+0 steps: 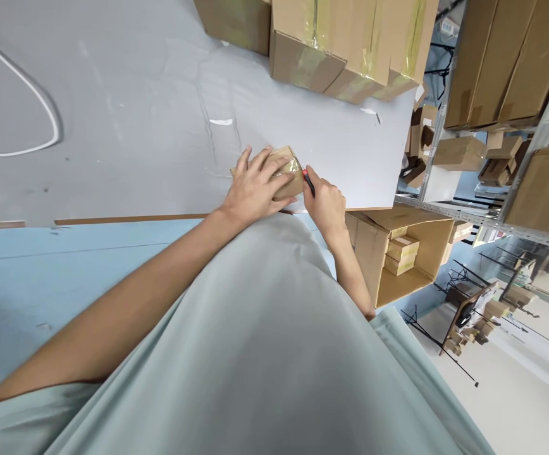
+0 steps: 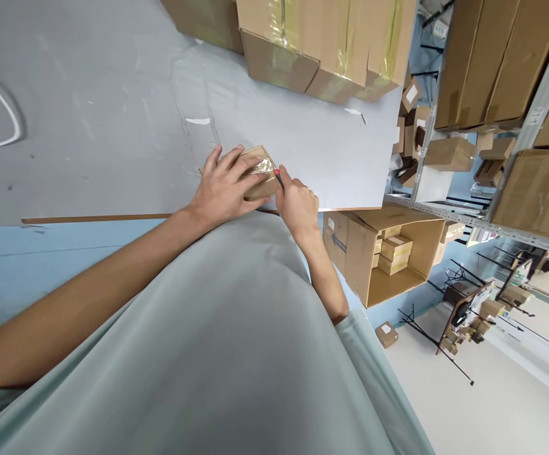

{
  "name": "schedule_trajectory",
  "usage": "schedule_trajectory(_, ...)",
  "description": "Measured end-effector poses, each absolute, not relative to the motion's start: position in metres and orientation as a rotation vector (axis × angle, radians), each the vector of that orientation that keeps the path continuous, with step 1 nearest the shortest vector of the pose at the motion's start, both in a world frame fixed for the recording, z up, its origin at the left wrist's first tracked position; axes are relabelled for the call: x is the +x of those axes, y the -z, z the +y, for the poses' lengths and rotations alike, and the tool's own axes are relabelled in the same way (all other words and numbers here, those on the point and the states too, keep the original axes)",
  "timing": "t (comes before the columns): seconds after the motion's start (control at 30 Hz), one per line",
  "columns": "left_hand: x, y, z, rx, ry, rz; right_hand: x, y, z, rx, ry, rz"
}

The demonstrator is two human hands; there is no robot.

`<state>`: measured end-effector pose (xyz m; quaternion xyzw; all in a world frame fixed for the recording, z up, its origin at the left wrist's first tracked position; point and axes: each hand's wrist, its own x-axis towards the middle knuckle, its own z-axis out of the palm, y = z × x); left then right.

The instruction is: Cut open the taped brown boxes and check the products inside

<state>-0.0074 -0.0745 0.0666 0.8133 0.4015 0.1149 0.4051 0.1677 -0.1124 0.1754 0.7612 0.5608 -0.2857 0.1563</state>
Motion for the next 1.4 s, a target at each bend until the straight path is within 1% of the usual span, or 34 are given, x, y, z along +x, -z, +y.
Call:
schedule_trajectory(0.33, -0.004, -0.077, -0.074, 1.918, -0.306, 1.047, 0.168, -0.173, -0.109, 2.114, 0.773, 1.615)
schedule_trajectory(0.7, -0.005, -0.069, -0.073, 1.889, -0.33, 1.032, 0.153, -0.18, -0.11, 2.085, 0.689, 1.553)
schedule_trajectory(0.93, -0.002, -0.078, -0.074, 1.855, -0.344, 1.054, 0.131, -0.168, -0.1, 2.147, 0.582, 1.535)
schedule_trajectory(1.03, -0.002, -0.074, -0.076, 1.852, -0.359, 1.026, 0.128, -0.167, -0.108, 2.172, 0.556, 1.486)
schedule_trajectory(1.27, -0.002, -0.06, -0.084, 1.907, -0.438, 0.917, 0.134, -0.184, -0.132, 2.218, 0.58, 1.335)
schedule_trajectory(1.4, -0.004, -0.06, -0.085, 1.922, -0.417, 0.889, 0.133, -0.19, -0.147, 2.211, 0.602, 1.275)
